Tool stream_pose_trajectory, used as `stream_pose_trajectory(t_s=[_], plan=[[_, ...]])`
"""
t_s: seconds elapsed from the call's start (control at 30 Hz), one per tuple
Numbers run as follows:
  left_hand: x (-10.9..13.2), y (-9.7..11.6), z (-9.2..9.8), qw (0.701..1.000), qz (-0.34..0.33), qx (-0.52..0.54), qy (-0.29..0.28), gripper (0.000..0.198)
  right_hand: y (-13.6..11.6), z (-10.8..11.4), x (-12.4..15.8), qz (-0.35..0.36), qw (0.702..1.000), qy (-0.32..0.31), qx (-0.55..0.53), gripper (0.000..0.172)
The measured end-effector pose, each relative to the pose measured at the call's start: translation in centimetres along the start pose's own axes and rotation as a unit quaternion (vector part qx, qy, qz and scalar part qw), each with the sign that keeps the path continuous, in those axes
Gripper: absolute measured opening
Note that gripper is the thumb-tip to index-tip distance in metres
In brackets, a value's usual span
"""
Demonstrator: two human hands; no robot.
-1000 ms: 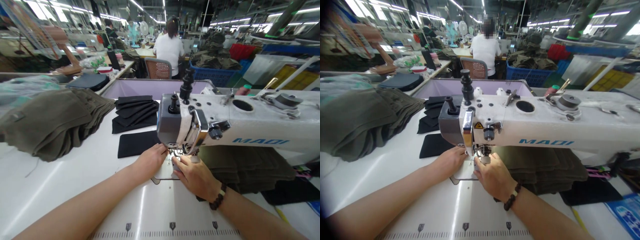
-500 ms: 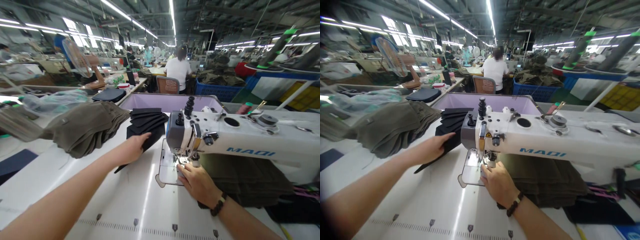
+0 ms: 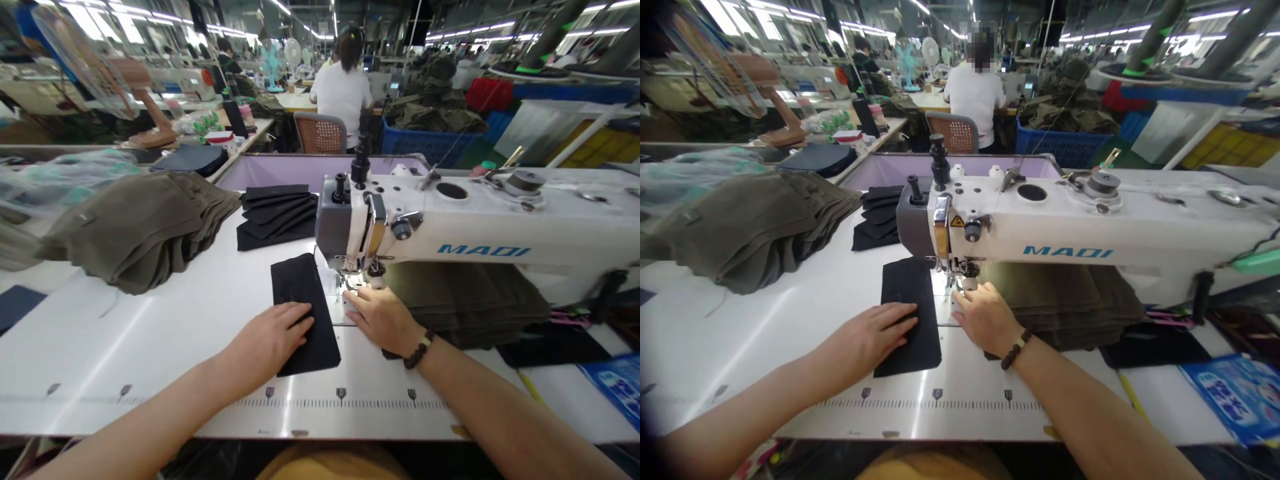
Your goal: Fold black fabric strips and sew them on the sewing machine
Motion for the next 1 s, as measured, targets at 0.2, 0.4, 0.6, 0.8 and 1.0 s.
stream_pose_trajectory(t_s=[0.2,0.4,0.6,0.8,1.0], plan=[[-4.3,0.3,0.0,0.999,-0.033,-0.037,-0.016,0.034,0.3,-0.2,0.2,0.059,0.998,-0.001,-0.026,0.019],[-7.1,-0.9,0.5,0.998,-0.057,-0.005,-0.016,0.032,0.3,-0.2,0.2,0.066,0.998,-0.011,-0.012,0.018],[-7.6,-1.0,-0.2,0.998,-0.053,0.027,0.021,0.027,0.2,-0.4,0.0,0.049,0.999,0.003,-0.005,0.018],[-8.0,-1.2,-0.9,0.996,-0.055,0.046,0.054,0.021,0.2,-0.5,-0.1,0.03,0.999,0.012,-0.007,0.022],[-8.1,-1.2,-1.0,0.994,-0.061,0.03,0.088,0.022,0.2,-0.6,-0.2,0.024,1.0,0.005,-0.003,0.028]])
Point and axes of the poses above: each hand's wrist, its own x-axis away from the middle knuckle, its own z-axis out of the back of the hand, y = z × x, the point moved 1 cm from there along -x, towards the middle knuckle, and after that the axes turned 12 degrees about -y, right-handed, at the moved point
